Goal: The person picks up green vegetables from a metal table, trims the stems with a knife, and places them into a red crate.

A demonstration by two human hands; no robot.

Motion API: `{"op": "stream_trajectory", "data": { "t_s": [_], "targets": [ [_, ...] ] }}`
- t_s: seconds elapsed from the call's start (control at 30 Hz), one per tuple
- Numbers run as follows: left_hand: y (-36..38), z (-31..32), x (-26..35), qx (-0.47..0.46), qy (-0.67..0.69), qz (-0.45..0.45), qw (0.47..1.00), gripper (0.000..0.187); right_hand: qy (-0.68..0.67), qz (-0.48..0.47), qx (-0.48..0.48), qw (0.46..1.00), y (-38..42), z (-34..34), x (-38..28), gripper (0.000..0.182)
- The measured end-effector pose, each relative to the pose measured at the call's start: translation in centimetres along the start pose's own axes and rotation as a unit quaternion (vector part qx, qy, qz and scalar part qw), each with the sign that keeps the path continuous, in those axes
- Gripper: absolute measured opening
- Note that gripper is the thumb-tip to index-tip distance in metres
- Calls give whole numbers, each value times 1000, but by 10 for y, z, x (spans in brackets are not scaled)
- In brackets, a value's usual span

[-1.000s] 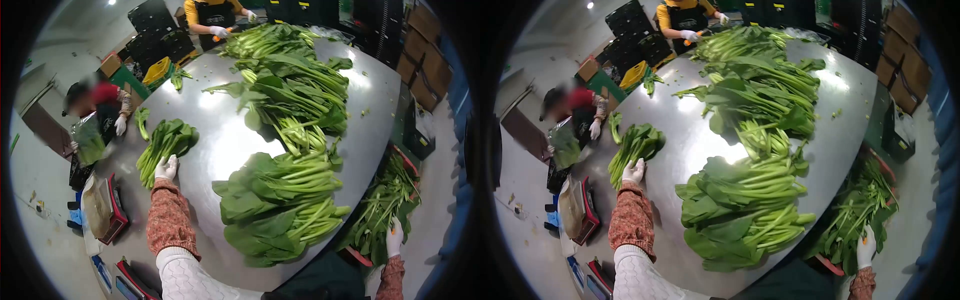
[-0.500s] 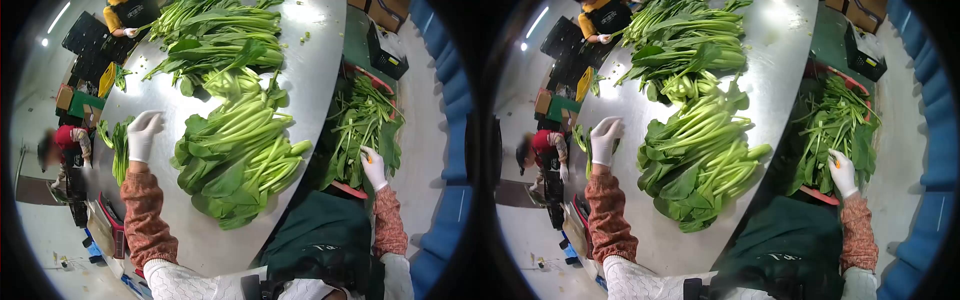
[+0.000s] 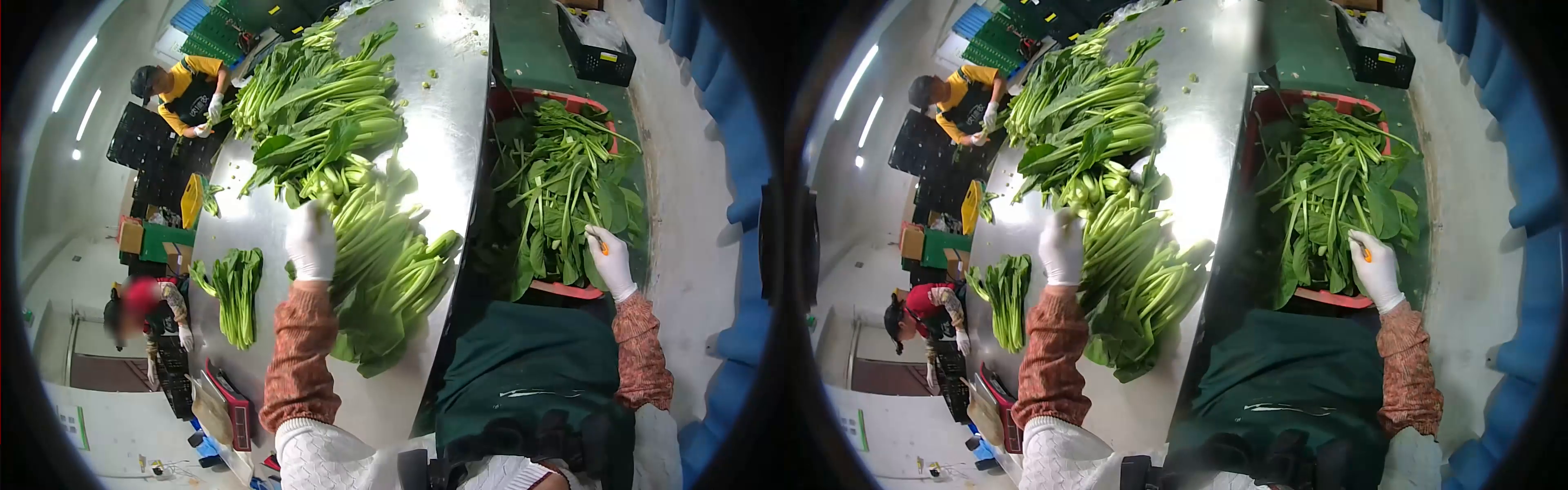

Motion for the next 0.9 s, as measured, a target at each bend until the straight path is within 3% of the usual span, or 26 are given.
{"op": "stream_trajectory", "data": {
  "t_s": [0.07,0.13,0.2,0.3,0.37,0.47,0.53,0.57,0.67,0.73,0.8,0.9],
  "targets": [
    [-21,-52,8,108,-50,20,993,13,-15,16,-6,1000,1,-9,-3,20],
    [-46,-105,26,185,-107,95,972,17,-25,-8,12,1000,-5,-6,0,20],
    [-64,-141,71,215,-124,138,959,21,-69,-31,16,997,-14,-5,-23,20],
    [-73,-138,116,146,-51,178,972,25,-87,-73,-7,993,-25,-1,-67,20],
    [-75,-107,139,107,22,196,974,28,-173,-71,-34,982,-28,8,-92,21],
    [-84,-48,171,79,86,275,954,43,-137,-130,-18,982,-28,15,-117,22],
    [-85,-34,203,37,80,267,960,59,-113,-115,-29,986,-22,15,-112,22],
    [-83,-33,205,-22,106,211,972,72,-76,-107,-29,991,-19,12,-104,23],
    [-77,-27,164,-80,110,155,978,35,-171,-5,-51,984,-2,9,-74,24],
    [-61,-14,123,-119,38,119,985,17,-161,46,-70,983,8,7,-60,25],
    [-33,8,83,-223,-76,42,971,21,-163,78,-86,980,17,15,-51,25],
    [9,43,51,-172,-165,41,970,30,-171,47,-103,979,22,31,-56,24]
  ]
}}
Point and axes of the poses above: each hand's wrist, its own y-axis away from the middle knuckle, its own z-axis out of the palm, x = y × z, the point moved 1 cm from there along -y, towards the middle knuckle, and after that the axes turned 8 degrees about y, right-handed, at the moved point
